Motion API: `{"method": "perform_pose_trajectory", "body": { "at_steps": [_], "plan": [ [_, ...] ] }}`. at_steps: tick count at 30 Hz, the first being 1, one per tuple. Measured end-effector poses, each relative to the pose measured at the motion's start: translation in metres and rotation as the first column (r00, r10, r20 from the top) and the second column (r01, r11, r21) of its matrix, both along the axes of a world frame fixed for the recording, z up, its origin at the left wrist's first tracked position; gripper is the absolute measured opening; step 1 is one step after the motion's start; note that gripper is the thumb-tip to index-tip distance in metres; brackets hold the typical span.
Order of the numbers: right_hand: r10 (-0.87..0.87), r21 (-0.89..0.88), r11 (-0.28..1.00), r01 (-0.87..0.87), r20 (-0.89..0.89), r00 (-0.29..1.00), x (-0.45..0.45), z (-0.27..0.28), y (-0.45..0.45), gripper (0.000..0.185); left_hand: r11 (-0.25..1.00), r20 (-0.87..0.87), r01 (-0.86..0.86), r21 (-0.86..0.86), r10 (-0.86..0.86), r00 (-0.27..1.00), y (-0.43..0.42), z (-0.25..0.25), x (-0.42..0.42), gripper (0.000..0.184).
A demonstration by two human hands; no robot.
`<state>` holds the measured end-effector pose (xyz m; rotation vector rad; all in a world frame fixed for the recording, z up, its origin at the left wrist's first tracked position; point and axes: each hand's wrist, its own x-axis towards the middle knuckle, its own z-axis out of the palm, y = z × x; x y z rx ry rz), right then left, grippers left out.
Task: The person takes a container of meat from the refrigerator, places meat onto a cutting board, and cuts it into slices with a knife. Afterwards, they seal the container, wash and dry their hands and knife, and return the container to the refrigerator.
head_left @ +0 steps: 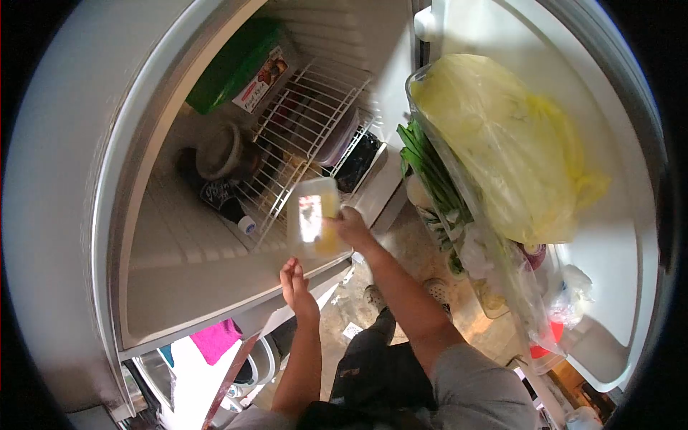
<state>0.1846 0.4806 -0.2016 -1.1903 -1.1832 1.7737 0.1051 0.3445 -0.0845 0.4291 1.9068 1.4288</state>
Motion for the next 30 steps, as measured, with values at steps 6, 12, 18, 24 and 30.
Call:
{"method": "perform_pose_trajectory", "body": {
  "at_steps": [6,12,18,24,30],
  "plan": [
    [-0.19,0.049,0.981,0.186,0.397,0.898,-0.135,-0.011,0.054,0.031,0.952,-0.273,0.269,0.143,-0.224,0.936,-0.02,0.012,0.003,0.034],
    [-0.636,0.038,0.766,0.642,0.191,0.748,-0.071,0.056,0.052,0.042,0.925,-0.343,0.236,0.297,-0.127,0.931,0.028,0.028,-0.006,0.036],
    [-0.717,0.51,0.431,0.744,-0.307,0.626,-0.068,0.187,0.15,0.026,0.999,-0.998,0.021,0.035,0.034,0.046,0.187,0.079,-0.056,0.049],
    [-0.392,0.861,0.326,-0.389,0.498,0.773,-0.147,0.245,0.208,0.043,0.908,-0.915,-0.136,-0.397,-0.38,0.136,0.216,0.088,-0.063,0.047],
    [-0.429,0.875,0.164,-0.455,0.479,0.766,-0.136,0.226,0.218,0.035,0.941,-0.949,-0.129,-0.314,-0.317,-0.002,0.199,0.09,-0.06,0.034]
  ]
}}
